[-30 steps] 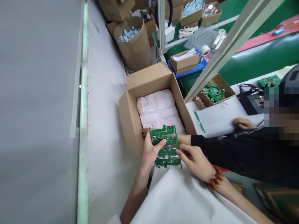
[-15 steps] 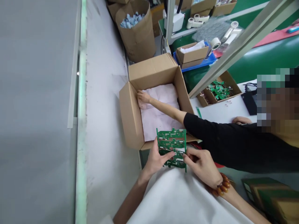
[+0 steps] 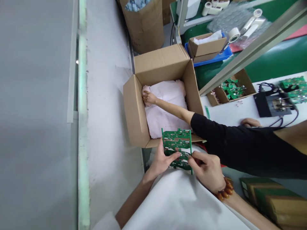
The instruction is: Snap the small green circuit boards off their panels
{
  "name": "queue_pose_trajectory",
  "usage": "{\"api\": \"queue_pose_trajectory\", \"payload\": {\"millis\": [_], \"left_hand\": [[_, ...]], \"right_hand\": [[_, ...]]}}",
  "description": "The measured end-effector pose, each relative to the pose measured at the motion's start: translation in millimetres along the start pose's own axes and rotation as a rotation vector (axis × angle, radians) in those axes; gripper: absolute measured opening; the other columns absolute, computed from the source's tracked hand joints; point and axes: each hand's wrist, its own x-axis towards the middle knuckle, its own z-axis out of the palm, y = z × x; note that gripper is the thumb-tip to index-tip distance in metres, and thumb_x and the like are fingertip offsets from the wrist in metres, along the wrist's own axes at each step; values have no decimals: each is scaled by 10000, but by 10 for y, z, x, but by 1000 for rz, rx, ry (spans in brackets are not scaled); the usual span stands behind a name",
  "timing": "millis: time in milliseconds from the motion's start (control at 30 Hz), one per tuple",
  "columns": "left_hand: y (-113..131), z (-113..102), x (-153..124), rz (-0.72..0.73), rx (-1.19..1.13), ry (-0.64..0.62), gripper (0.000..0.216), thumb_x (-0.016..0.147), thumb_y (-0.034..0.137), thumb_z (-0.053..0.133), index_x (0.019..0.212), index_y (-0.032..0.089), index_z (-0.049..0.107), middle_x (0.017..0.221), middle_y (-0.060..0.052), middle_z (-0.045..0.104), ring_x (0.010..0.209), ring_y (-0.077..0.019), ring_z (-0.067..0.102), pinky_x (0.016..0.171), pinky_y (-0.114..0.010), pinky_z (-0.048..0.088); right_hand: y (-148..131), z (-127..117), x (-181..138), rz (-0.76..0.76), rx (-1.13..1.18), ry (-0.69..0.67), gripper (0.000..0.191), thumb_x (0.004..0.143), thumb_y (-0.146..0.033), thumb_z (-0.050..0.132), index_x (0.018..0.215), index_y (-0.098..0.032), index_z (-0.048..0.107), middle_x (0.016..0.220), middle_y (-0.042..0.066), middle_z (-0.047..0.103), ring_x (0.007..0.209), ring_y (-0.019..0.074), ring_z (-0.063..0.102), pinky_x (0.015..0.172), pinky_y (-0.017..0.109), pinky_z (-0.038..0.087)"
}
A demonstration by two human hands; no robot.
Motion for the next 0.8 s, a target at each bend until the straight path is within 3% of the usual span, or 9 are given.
{"api": "queue_pose_trajectory", "payload": {"millis": [200, 300, 367, 500, 567, 700, 800], "left_hand": [[5, 42, -92, -16, 45, 62, 495, 736, 314, 868, 1159, 237, 621, 1160, -57, 750, 1120, -257, 704, 1033, -415, 541], [2, 26, -105, -32, 18, 57, 547, 719, 312, 884, 1197, 249, 625, 1155, -57, 753, 1073, -256, 717, 972, -400, 572], [-17, -2, -78, -62, -25, 63, 598, 708, 312, 893, 1234, 265, 613, 1161, -53, 751, 1036, -250, 724, 929, -400, 593], [-55, -63, 16, -63, -120, 202, 568, 725, 320, 881, 1216, 272, 600, 1126, -36, 751, 1088, -251, 715, 954, -415, 597], [-47, -81, 52, -42, -146, 231, 566, 732, 308, 877, 1219, 273, 590, 1125, -32, 749, 1149, -253, 696, 1007, -425, 574], [5, -76, 81, -28, -139, 211, 569, 732, 307, 882, 1216, 265, 584, 1122, -33, 747, 1156, -254, 693, 1005, -414, 574], [28, -57, 86, -18, -118, 182, 554, 742, 323, 877, 1209, 263, 585, 1141, -38, 741, 1131, -259, 703, 932, -393, 602]], "right_hand": [[13, 0, -31, 15, -22, 27, 418, 867, -314, 513, 499, -254, 326, 419, -17, 367, 375, 124, 356, 432, 283, 283], [64, -12, -27, 103, -26, -87, 442, 907, -428, 469, 503, -266, 391, 446, -17, 360, 388, 128, 388, 463, 279, 338], [89, -31, -5, 122, -13, -153, 411, 925, -489, 457, 571, -286, 509, 496, -8, 431, 424, 152, 453, 488, 301, 384], [113, -97, 2, 104, -7, 58, 190, 934, -461, 527, 860, -349, 663, 655, 23, 592, 496, 202, 481, 510, 361, 428], [119, -125, -26, 82, -9, 87, 172, 935, -441, 542, 855, -343, 659, 641, 19, 593, 487, 186, 462, 507, 347, 421], [117, -121, -49, 77, 38, -160, 273, 956, -432, 523, 784, -260, 648, 598, 10, 608, 486, 153, 527, 510, 297, 422], [101, -95, -4, 107, 50, -257, 307, 967, -393, 489, 745, -219, 608, 581, -3, 585, 492, 130, 493, 524, 277, 389]]}}
